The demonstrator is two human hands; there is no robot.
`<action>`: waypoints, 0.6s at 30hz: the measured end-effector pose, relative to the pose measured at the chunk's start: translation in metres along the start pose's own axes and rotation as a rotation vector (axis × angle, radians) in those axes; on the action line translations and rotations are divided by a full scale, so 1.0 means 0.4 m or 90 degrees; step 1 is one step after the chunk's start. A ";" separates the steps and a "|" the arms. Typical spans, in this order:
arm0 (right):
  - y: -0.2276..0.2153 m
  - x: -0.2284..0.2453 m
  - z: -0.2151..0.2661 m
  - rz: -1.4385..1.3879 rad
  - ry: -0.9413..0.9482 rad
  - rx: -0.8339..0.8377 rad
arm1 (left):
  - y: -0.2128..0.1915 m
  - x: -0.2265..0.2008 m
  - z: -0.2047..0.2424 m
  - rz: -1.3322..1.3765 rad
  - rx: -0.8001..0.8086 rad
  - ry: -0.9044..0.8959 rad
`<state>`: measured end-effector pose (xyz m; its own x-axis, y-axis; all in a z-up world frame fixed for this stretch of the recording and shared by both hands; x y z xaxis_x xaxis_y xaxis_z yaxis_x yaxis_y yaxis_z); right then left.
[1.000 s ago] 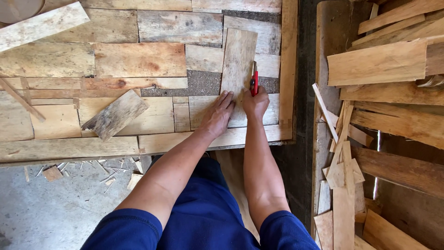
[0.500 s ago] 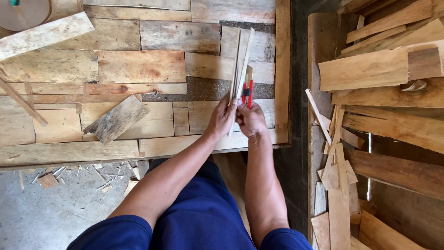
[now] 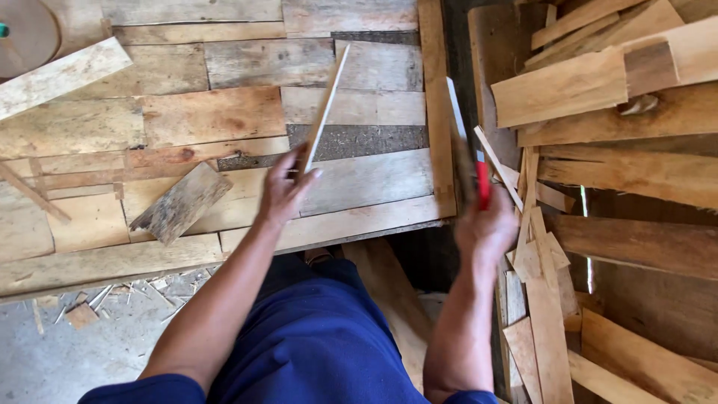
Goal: Fitting and trimming small pieces of wood to create a mosaic-like pattern on a larger surface.
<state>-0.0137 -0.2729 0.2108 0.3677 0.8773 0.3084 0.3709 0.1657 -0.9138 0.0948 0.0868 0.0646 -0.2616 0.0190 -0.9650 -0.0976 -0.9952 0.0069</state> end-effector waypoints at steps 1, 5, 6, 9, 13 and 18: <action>-0.011 -0.067 0.002 0.003 0.004 -0.004 | -0.039 0.003 0.010 0.001 0.006 0.002; -0.074 -0.331 0.037 0.182 0.036 -0.155 | -0.240 -0.079 0.096 -0.419 -0.193 0.311; -0.073 -0.403 0.043 0.223 0.062 -0.170 | -0.295 -0.075 0.113 -0.518 -0.268 0.304; -0.093 -0.426 0.090 0.345 0.095 -0.174 | -0.442 -0.023 0.148 -0.641 -0.367 0.247; -0.069 -0.457 0.135 0.334 0.094 -0.185 | -0.574 0.020 0.199 -0.708 -0.452 0.158; -0.047 -0.485 0.170 0.193 0.038 -0.232 | -0.662 0.067 0.226 -0.757 -0.477 0.115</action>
<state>-0.1500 -0.4157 0.1502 0.5494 0.8329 0.0669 0.5103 -0.2709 -0.8162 0.0268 0.3597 0.0606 -0.2559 0.9135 -0.3163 0.3701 -0.2097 -0.9050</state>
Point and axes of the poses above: each hand's wrist, its own z-axis away from the middle knuckle, its own y-axis out of the palm, x = y × z, the point moved 9 cm from there along -z, towards the middle knuckle
